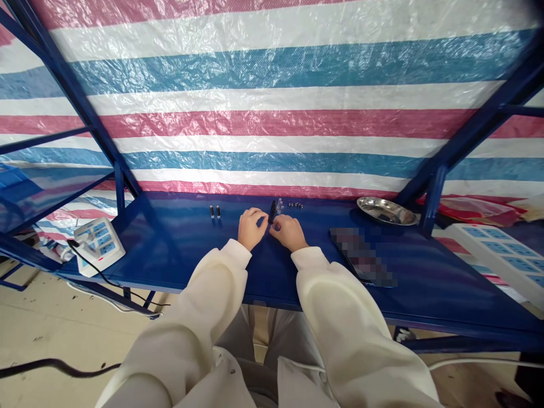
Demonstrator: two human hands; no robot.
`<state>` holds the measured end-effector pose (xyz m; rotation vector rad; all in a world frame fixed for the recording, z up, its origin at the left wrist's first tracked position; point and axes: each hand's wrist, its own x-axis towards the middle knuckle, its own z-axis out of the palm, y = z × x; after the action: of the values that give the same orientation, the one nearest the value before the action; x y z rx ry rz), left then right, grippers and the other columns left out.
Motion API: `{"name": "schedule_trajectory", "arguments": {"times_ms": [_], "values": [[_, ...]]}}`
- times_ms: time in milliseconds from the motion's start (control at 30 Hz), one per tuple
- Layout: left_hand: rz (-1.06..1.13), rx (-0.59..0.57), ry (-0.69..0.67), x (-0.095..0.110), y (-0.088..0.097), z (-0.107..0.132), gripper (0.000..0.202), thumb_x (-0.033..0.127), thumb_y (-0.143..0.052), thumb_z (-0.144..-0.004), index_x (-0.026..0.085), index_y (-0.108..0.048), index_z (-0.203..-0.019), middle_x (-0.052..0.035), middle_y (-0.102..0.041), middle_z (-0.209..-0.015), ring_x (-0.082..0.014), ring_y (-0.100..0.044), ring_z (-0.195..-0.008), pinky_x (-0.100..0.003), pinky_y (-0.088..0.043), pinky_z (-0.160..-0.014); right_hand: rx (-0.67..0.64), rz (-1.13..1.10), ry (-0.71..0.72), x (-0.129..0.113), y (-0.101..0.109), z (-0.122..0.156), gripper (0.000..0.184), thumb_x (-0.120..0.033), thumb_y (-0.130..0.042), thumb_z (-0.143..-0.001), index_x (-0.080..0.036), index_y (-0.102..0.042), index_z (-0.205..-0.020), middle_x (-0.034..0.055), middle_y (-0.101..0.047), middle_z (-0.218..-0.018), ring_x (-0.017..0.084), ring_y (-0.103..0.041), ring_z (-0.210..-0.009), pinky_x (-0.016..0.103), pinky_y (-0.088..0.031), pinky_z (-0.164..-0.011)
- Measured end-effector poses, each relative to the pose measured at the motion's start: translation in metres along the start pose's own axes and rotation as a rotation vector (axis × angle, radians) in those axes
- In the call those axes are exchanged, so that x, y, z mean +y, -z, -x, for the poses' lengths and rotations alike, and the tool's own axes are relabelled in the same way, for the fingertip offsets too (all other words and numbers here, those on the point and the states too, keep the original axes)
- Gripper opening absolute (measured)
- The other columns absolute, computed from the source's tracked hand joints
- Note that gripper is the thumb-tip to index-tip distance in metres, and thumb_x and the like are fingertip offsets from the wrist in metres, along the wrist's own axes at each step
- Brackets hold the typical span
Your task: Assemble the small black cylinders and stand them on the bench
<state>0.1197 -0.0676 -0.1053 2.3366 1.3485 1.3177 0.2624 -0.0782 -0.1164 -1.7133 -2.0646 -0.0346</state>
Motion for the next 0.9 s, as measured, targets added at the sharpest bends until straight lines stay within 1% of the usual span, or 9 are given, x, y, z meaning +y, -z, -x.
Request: {"name": "schedule_trajectory", "arguments": {"times_ms": [100,200,300,433,567,733,900], "values": [[0.016,-0.024,-0.033,-0.002,-0.003,0.0,0.013,0.018,-0.052,-0.083,0.019,-0.064,-0.086,-0.0044,-0.066,-0.093,-0.0158,-0.058,-0.089,-0.03,-0.045,-0.085,0.032,-0.036,-0.01,0.002,-0.003,-0.001,0.007,-0.021,-0.051,-0.074,-0.018,-0.055,-0.068,0.0043,-0.06,-0.072,0.017,-0.052,-0.072,0.027,-0.028,-0.062],[0.031,0.007,-0.051,-0.006,-0.006,0.0,0.014,0.017,-0.053,-0.083,0.018,-0.065,-0.088,-0.0047,-0.066,-0.092,-0.0158,-0.059,-0.089,-0.031,-0.047,-0.085,0.082,-0.106,-0.005,0.004,-0.006,-0.002,0.007,-0.022,-0.052,-0.071,-0.019,-0.052,-0.065,0.0025,-0.057,-0.067,0.015,-0.051,-0.067,0.026,-0.028,-0.06],[0.036,0.018,-0.079,-0.009,-0.008,0.0,0.018,0.017,-0.052,-0.083,0.018,-0.067,-0.094,-0.0046,-0.066,-0.093,-0.0157,-0.06,-0.089,-0.032,-0.047,-0.087,0.126,-0.203,-0.007,0.005,-0.009,-0.002,0.01,-0.023,-0.054,-0.069,-0.019,-0.049,-0.062,0.0006,-0.053,-0.063,0.014,-0.048,-0.062,0.025,-0.029,-0.058],[0.016,-0.016,-0.074,-0.009,-0.008,0.002,0.027,0.017,-0.053,-0.083,0.017,-0.065,-0.106,-0.0057,-0.066,-0.099,-0.0166,-0.059,-0.093,-0.032,-0.047,-0.09,0.161,-0.325,-0.045,0.004,-0.011,-0.002,0.012,-0.026,-0.056,-0.067,-0.02,-0.047,-0.061,-0.0012,-0.049,-0.061,0.012,-0.045,-0.057,0.024,-0.031,-0.056],[0.006,-0.037,-0.06,-0.009,-0.008,0.002,0.03,0.018,-0.052,-0.083,0.018,-0.063,-0.111,-0.0058,-0.065,-0.102,-0.0172,-0.059,-0.095,-0.032,-0.047,-0.091,0.187,-0.39,-0.07,0.003,-0.011,-0.001,0.013,-0.027,-0.056,-0.066,-0.021,-0.046,-0.06,-0.0025,-0.046,-0.059,0.012,-0.044,-0.056,0.024,-0.033,-0.056],[0.033,-0.006,-0.062,-0.01,-0.008,0.002,0.025,0.017,-0.052,-0.082,0.017,-0.064,-0.104,-0.0068,-0.064,-0.099,-0.0171,-0.059,-0.093,-0.032,-0.048,-0.088,0.196,-0.411,-0.068,0.003,-0.012,-0.001,0.012,-0.026,-0.056,-0.065,-0.021,-0.047,-0.059,-0.0029,-0.045,-0.058,0.011,-0.044,-0.056,0.024,-0.033,-0.055],[0.115,0.067,-0.062,-0.013,-0.008,-0.001,0.012,0.016,-0.05,-0.083,0.017,-0.061,-0.082,-0.0052,-0.063,-0.086,-0.0144,-0.057,-0.079,-0.03,-0.048,-0.078,0.17,-0.404,-0.058,0.003,-0.011,-0.001,0.011,-0.024,-0.056,-0.065,-0.021,-0.047,-0.059,-0.0026,-0.046,-0.059,0.012,-0.044,-0.056,0.024,-0.033,-0.055]]}}
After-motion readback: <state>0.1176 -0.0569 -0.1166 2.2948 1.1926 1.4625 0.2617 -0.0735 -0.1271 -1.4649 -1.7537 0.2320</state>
